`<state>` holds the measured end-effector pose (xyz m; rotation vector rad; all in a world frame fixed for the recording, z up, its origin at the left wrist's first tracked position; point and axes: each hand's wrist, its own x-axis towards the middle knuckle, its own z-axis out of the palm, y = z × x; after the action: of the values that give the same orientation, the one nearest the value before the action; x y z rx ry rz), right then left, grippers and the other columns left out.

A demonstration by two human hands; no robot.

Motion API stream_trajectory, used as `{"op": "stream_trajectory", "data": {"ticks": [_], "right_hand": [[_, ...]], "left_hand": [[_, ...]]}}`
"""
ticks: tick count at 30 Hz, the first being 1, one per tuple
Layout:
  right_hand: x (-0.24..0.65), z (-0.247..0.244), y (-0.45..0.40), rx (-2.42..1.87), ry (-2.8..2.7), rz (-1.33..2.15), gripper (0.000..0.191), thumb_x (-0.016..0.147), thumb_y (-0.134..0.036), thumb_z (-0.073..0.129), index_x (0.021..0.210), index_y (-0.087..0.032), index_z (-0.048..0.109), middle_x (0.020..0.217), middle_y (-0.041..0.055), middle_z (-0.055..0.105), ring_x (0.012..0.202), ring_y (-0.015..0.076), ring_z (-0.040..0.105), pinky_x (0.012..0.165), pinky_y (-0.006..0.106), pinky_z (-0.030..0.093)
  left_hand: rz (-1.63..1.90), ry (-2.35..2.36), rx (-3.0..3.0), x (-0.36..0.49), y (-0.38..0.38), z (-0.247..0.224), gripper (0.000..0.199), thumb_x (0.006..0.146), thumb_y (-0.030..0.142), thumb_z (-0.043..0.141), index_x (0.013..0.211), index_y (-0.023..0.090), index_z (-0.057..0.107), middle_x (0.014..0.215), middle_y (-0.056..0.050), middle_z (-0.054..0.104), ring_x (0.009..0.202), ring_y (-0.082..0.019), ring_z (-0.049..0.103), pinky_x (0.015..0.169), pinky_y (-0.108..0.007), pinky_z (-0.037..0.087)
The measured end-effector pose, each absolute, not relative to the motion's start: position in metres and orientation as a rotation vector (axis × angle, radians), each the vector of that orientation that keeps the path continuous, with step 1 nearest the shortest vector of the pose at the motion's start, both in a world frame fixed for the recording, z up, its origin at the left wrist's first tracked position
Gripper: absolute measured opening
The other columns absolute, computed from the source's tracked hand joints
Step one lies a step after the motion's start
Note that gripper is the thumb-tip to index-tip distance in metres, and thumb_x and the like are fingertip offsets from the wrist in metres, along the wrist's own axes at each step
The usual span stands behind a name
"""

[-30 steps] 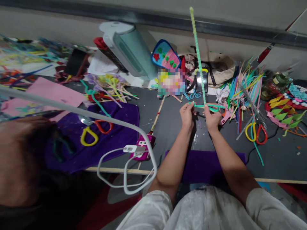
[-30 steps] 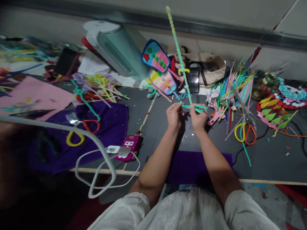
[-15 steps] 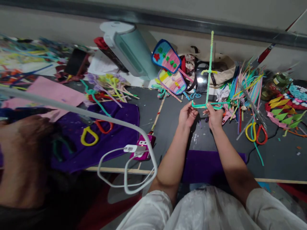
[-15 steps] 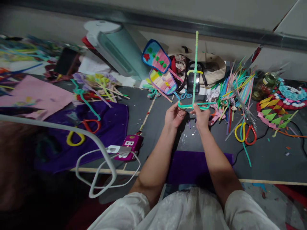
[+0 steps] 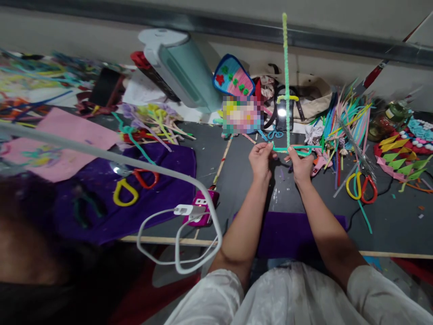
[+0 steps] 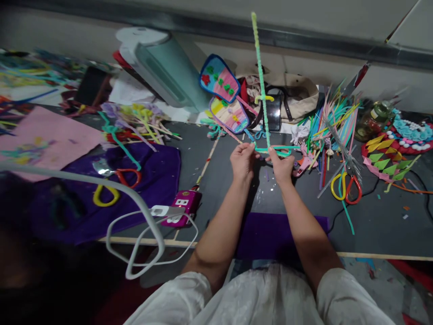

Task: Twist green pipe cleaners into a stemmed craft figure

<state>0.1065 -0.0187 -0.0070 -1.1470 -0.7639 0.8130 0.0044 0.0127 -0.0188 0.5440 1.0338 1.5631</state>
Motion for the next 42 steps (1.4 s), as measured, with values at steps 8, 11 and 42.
{"op": "stream_trajectory", "data": {"ticks": [8, 11, 42], "right_hand": [[0.105, 0.001, -0.024, -1.134, -0.846, 0.772, 0.022, 0.075, -0.039, 0.071, 0.076, -0.017, 0.068, 0.065, -0.0022, 0.067, 0.05, 0.0118, 0.062, 0.051, 0.025, 0.052], [0.104, 0.002, -0.025, -1.139, -0.864, 0.756, 0.023, 0.077, -0.04, 0.07, 0.077, -0.017, 0.067, 0.067, -0.0015, 0.068, 0.051, 0.012, 0.063, 0.052, 0.026, 0.053], [0.109, 0.0, -0.014, -1.043, -0.503, 1.002, 0.037, 0.055, -0.046, 0.083, 0.072, -0.018, 0.066, 0.058, -0.0056, 0.062, 0.047, 0.0079, 0.052, 0.048, 0.024, 0.05]], "left_hand": [[1.681, 1.159, 0.811, 0.007, 0.01, -0.014, 0.028, 0.064, 0.036, 0.085, 0.074, 0.015, 0.07, 0.063, 0.001, 0.063, 0.053, -0.009, 0.058, 0.056, -0.023, 0.051], [1.649, 1.172, 0.8, 0.006, 0.009, -0.012, 0.028, 0.061, 0.034, 0.087, 0.075, 0.015, 0.072, 0.065, 0.001, 0.064, 0.055, -0.009, 0.058, 0.058, -0.023, 0.052], [1.179, 0.817, 0.379, -0.009, 0.01, -0.004, 0.018, 0.071, 0.025, 0.083, 0.078, 0.019, 0.068, 0.074, -0.001, 0.067, 0.065, -0.01, 0.062, 0.072, -0.026, 0.058]]}}
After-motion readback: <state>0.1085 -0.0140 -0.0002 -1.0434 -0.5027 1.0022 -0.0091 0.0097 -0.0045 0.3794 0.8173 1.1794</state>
